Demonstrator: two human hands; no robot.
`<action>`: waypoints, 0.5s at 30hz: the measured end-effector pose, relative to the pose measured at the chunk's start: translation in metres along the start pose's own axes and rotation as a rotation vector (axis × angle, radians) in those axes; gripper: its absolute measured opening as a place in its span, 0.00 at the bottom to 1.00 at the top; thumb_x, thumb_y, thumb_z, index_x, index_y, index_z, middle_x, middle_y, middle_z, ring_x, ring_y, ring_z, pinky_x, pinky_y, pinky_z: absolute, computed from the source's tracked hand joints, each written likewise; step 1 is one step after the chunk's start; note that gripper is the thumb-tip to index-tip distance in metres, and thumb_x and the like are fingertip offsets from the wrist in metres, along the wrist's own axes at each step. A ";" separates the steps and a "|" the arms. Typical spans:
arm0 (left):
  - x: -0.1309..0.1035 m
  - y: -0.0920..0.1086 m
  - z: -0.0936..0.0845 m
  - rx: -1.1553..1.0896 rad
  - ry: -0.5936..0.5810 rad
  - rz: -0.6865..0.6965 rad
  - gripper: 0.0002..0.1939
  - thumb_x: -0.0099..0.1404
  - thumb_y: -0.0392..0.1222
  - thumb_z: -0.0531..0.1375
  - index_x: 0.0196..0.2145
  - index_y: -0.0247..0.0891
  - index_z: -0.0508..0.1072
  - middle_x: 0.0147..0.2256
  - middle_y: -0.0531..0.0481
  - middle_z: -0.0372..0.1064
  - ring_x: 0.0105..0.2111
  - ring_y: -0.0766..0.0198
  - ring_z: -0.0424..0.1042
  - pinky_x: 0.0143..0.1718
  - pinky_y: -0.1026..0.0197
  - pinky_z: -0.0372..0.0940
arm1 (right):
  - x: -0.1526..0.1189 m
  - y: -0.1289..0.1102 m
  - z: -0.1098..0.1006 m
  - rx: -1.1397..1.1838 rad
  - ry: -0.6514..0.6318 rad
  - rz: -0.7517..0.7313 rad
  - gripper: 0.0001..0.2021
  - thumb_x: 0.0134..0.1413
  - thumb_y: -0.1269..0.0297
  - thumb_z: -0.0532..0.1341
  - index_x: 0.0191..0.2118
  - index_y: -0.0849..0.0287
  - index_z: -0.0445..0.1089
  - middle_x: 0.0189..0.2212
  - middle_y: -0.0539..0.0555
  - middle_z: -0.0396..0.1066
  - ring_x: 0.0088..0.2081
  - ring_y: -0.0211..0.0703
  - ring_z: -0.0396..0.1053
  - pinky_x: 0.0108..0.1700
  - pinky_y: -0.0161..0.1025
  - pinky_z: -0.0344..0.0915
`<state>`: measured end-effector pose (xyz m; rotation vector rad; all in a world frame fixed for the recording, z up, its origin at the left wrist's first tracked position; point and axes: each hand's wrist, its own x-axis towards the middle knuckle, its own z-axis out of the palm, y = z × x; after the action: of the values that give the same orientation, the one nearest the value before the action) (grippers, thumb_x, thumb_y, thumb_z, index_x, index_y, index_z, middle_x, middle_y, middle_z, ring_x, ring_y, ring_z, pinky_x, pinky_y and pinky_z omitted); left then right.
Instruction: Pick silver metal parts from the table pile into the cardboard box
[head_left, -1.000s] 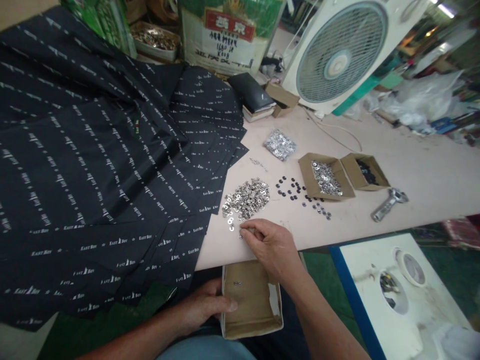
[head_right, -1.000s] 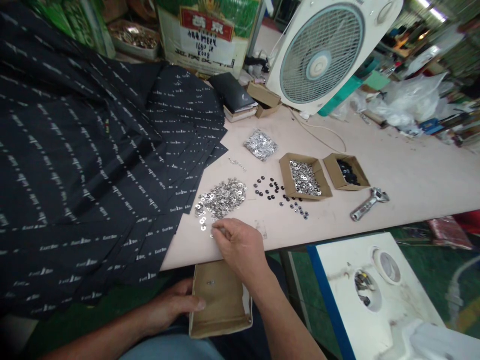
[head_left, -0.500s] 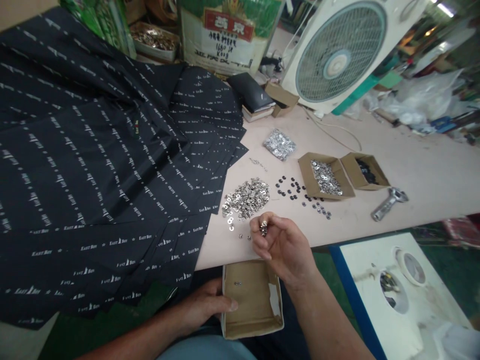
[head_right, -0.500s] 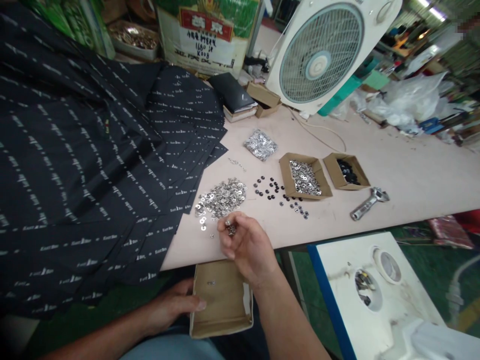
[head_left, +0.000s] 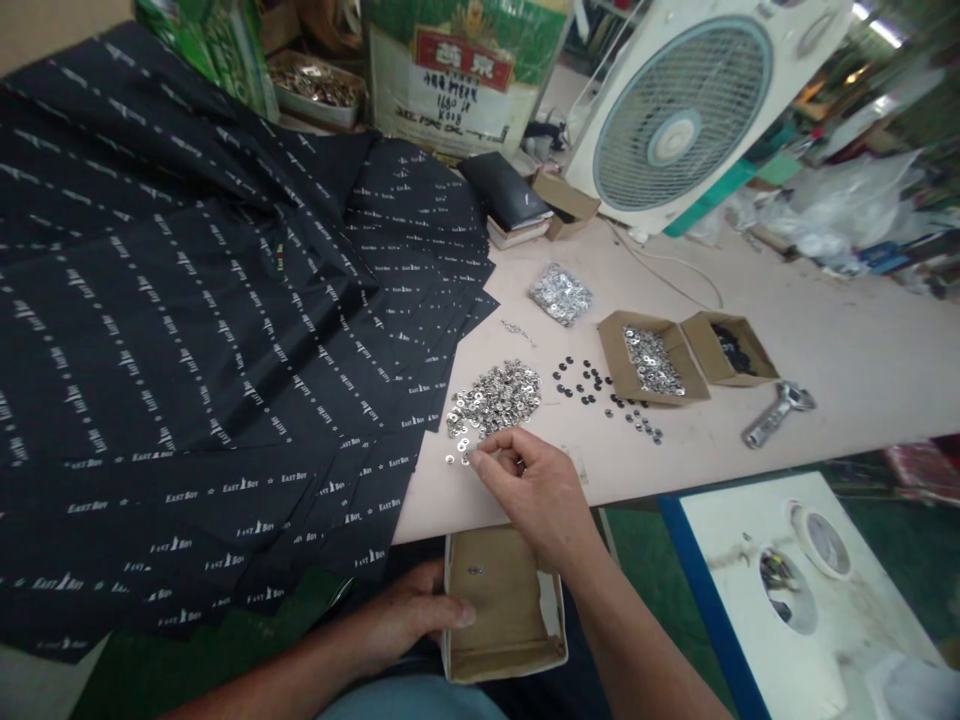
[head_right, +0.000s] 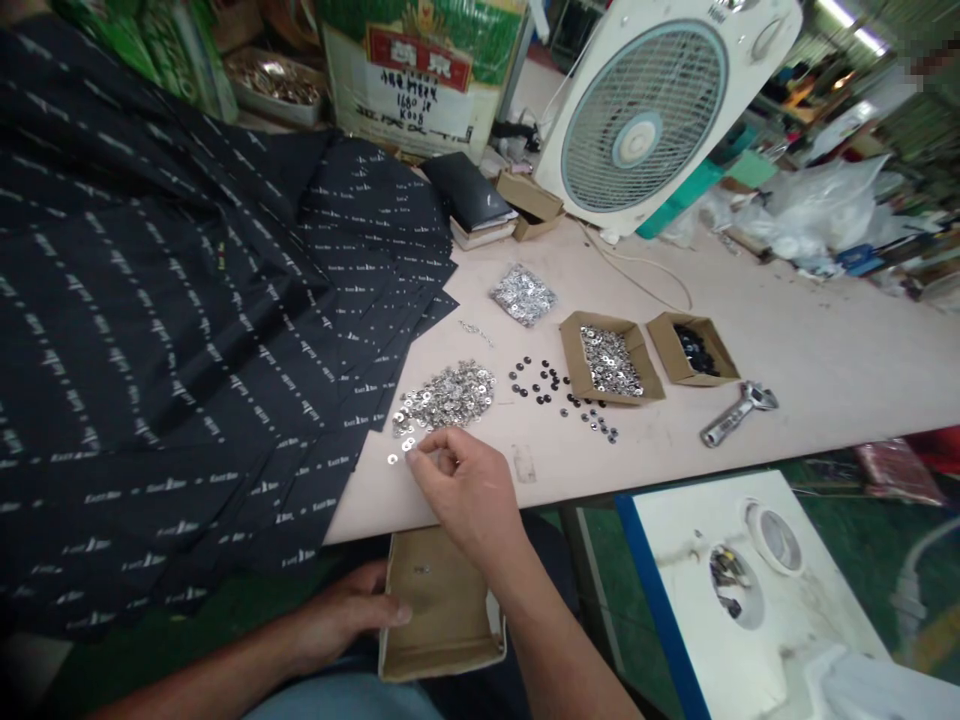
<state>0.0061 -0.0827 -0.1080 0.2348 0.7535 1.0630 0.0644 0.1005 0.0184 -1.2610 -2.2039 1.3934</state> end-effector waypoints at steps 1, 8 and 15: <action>0.000 0.000 0.000 0.001 0.001 -0.001 0.30 0.54 0.44 0.68 0.55 0.35 0.79 0.49 0.40 0.82 0.50 0.42 0.78 0.54 0.46 0.68 | 0.000 0.001 0.002 -0.146 0.031 -0.039 0.06 0.55 0.59 0.67 0.31 0.55 0.76 0.18 0.43 0.58 0.23 0.36 0.57 0.29 0.36 0.52; 0.000 0.001 0.000 0.014 0.016 -0.010 0.29 0.54 0.43 0.68 0.54 0.35 0.80 0.49 0.40 0.82 0.49 0.42 0.79 0.56 0.45 0.67 | 0.001 0.006 0.016 -0.468 0.108 -0.140 0.05 0.58 0.64 0.64 0.31 0.53 0.76 0.19 0.44 0.64 0.24 0.38 0.62 0.31 0.38 0.52; -0.001 0.005 0.004 -0.006 -0.002 0.007 0.29 0.54 0.42 0.68 0.54 0.35 0.79 0.48 0.41 0.83 0.48 0.43 0.79 0.56 0.45 0.67 | -0.003 0.005 0.002 -0.026 0.048 0.004 0.05 0.54 0.64 0.65 0.28 0.55 0.72 0.19 0.44 0.60 0.23 0.37 0.57 0.28 0.37 0.52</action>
<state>0.0049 -0.0801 -0.1022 0.2334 0.7478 1.0716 0.0673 0.0979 0.0133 -1.2943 -2.1960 1.3260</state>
